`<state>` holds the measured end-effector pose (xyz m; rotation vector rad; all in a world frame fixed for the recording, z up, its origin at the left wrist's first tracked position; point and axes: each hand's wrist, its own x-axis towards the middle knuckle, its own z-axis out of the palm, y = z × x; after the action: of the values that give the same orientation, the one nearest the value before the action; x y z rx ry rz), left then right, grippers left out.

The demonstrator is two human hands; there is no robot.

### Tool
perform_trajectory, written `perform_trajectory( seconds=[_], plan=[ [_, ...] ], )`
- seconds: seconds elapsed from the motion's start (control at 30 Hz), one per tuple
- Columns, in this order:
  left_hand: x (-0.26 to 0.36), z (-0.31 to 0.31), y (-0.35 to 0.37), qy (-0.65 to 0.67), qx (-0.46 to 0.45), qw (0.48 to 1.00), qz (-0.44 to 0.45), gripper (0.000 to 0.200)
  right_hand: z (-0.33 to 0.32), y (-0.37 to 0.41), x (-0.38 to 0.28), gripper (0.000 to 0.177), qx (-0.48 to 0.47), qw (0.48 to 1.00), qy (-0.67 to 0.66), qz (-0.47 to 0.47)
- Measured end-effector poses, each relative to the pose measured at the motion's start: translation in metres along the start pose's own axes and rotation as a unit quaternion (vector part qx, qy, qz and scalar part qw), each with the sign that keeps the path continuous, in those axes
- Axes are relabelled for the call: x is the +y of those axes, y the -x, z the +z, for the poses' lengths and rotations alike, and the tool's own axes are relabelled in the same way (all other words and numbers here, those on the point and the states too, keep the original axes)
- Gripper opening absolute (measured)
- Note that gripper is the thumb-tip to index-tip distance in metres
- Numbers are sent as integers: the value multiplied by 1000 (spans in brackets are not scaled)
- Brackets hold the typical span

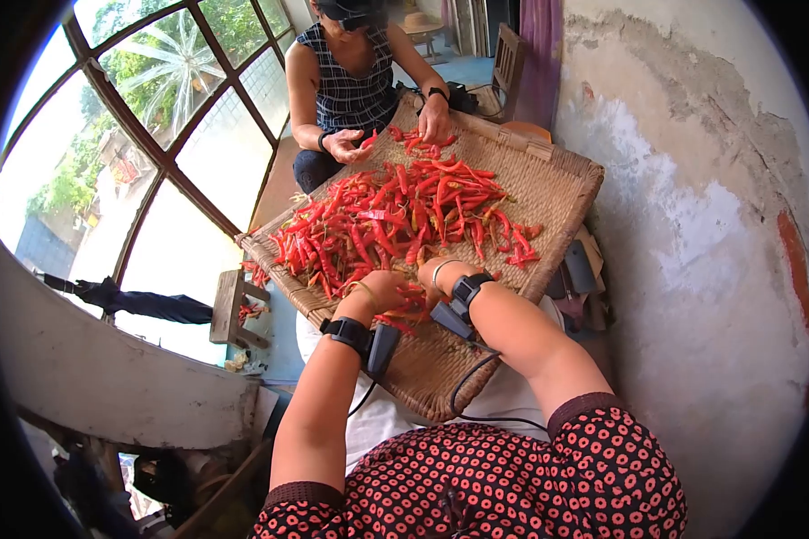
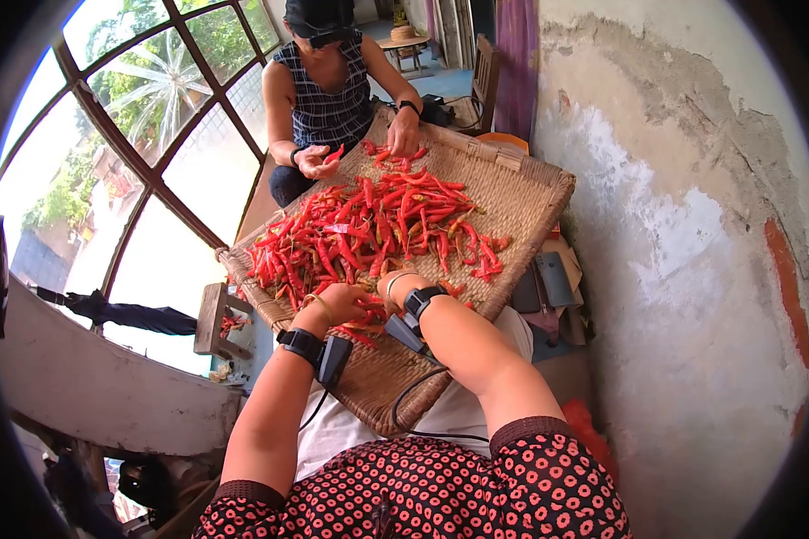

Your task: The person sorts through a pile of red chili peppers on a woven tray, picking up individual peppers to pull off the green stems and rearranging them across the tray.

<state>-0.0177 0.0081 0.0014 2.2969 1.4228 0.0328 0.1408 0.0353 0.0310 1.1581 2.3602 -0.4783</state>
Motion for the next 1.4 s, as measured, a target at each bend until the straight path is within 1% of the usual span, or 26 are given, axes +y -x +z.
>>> perform_trajectory(
  seconds=[0.13,0.17,0.2,0.27,0.3,0.33,0.37,0.4,0.47,0.53,0.6,0.67,0.73,0.8,0.83,0.87,0.93,0.97,1.0,1.07,1.1,1.13,1.2,1.23,1.33,1.4],
  plan=[
    [15,-4,13,-36,0,999,-31,27,12,-26,1,33,24,1000,7,-2],
    [8,4,12,-2,51,998,-34,26,11,-21,6,29,22,1000,-18,3],
    [4,11,14,33,99,994,-36,24,4,-12,8,25,29,998,-40,-27],
    [15,10,22,37,121,991,-45,24,-5,-5,17,23,11,994,-105,-29],
    [17,11,24,57,166,984,-41,23,-7,1,20,23,10,994,-109,-31],
    [17,12,25,77,212,974,-37,23,-11,6,24,21,34,983,-178,-28],
    [14,14,25,108,214,969,-65,24,-12,6,28,20,56,967,-246,-24],
    [9,16,24,109,212,969,-68,24,-6,-6,36,20,54,967,-247,-25],
    [-1,22,21,313,232,904,-176,24,13,-40,50,16,99,960,-249,-75],
    [-6,23,16,342,241,888,-193,28,-1,-26,51,18,56,964,-252,-59],
    [-9,21,11,280,397,863,-141,29,-10,-14,58,19,110,948,-286,-88],
    [-14,17,12,264,396,860,-183,30,-11,-20,67,20,132,857,-494,-69],
    [-18,18,16,278,360,869,-192,31,-14,-21,70,23,249,695,-669,-88],
    [-19,20,17,263,356,875,-198,30,-18,-27,66,24,369,652,-662,-13],
    [-18,22,17,243,353,880,-203,30,-18,-29,64,25,388,704,-593,32],
    [-18,24,18,252,350,879,-203,30,-16,-30,60,25,386,709,-589,38],
    [-15,20,18,228,319,900,-191,30,-18,-24,49,24,293,848,-438,51],
    [-25,28,13,207,316,909,-178,30,-6,-43,53,22,248,878,-407,40],
    [-24,28,13,217,317,906,-178,30,-6,-40,45,25,201,926,-319,26],
    [-20,26,16,222,254,924,-182,30,10,-52,37,23,136,977,-156,-55],
    [-19,24,17,192,241,934,-183,28,-3,-30,15,27,44,995,-91,-20],
    [-16,19,18,203,239,932,-183,28,-5,-27,6,27,35,996,-86,-15],
    [-11,17,20,138,201,951,-190,27,4,-24,-6,28,86,994,55,24],
    [-12,21,18,118,181,960,-178,26,4,-26,-10,29,31,993,108,28],
    [-15,19,15,84,131,976,-152,25,14,-21,-8,34,79,995,57,21],
    [-21,24,10,89,119,979,-139,24,19,-15,-5,36,76,997,29,15]
  ],
)
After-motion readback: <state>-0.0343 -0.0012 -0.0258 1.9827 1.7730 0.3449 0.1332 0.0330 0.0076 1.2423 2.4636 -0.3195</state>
